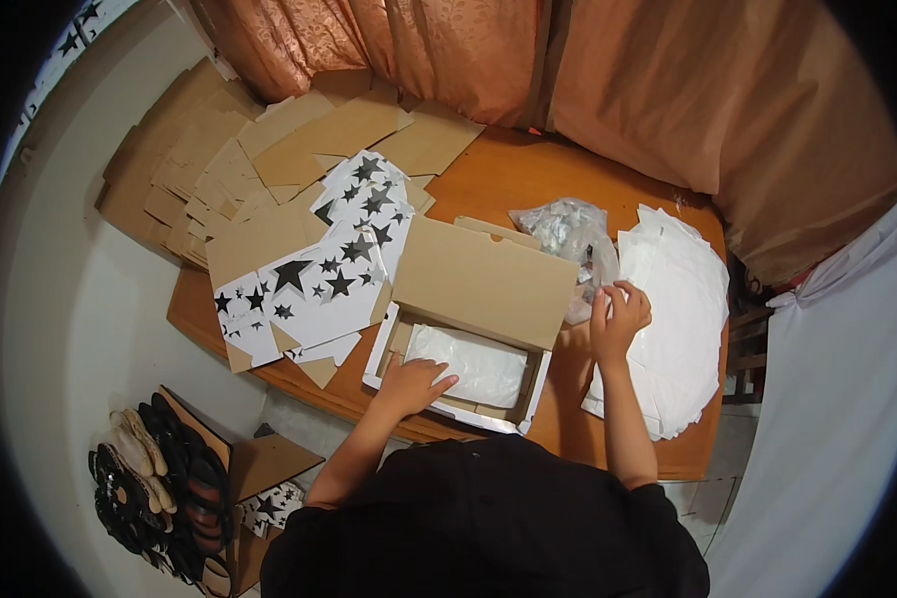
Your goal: Assemble shoe boxes and stack them on a shelf.
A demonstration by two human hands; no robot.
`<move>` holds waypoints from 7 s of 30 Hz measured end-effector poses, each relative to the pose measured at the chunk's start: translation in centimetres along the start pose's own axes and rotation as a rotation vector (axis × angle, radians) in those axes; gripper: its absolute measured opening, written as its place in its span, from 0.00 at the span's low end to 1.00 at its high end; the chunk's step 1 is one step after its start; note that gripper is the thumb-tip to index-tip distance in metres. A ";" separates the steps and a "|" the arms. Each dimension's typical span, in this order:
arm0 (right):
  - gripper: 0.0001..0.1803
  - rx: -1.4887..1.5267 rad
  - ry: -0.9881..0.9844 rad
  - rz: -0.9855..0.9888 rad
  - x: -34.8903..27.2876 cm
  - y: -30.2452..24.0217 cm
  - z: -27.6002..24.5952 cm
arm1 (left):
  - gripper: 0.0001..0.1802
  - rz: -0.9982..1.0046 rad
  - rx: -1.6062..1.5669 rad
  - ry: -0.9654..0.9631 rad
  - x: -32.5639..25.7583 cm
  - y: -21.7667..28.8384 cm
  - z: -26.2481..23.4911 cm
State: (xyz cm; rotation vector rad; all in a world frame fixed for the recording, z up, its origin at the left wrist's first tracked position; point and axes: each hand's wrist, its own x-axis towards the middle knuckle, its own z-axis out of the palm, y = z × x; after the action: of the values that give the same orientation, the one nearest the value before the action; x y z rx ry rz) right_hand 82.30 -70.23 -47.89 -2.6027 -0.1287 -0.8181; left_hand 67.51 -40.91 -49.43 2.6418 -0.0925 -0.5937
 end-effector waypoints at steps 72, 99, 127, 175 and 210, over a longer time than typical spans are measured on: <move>0.29 0.557 -0.003 0.317 -20.9 -9.9 -2.2 | 0.26 0.510 0.111 1.020 -4.1 -8.0 3.2; 0.23 0.393 0.076 0.226 -21.1 -10.5 -2.4 | 0.11 0.709 -0.129 0.796 -3.1 -8.3 2.5; 0.11 0.054 -0.028 -0.089 -20.9 -10.4 -2.8 | 0.03 0.695 -0.045 0.915 -2.8 -7.8 3.1; 0.24 1.040 -0.424 0.547 -9.1 -2.3 2.0 | 0.12 0.236 0.010 0.989 -5.7 -6.3 6.9; 0.50 1.692 -1.077 -1.196 -18.3 -27.1 -17.2 | 0.51 0.029 -1.185 1.459 -40.3 12.4 4.8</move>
State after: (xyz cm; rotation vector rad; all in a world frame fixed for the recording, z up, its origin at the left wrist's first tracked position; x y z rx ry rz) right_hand 52.61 -51.86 -35.86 -0.7903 -1.7550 0.5110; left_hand 29.34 -47.75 -32.31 1.3402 0.4837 1.0430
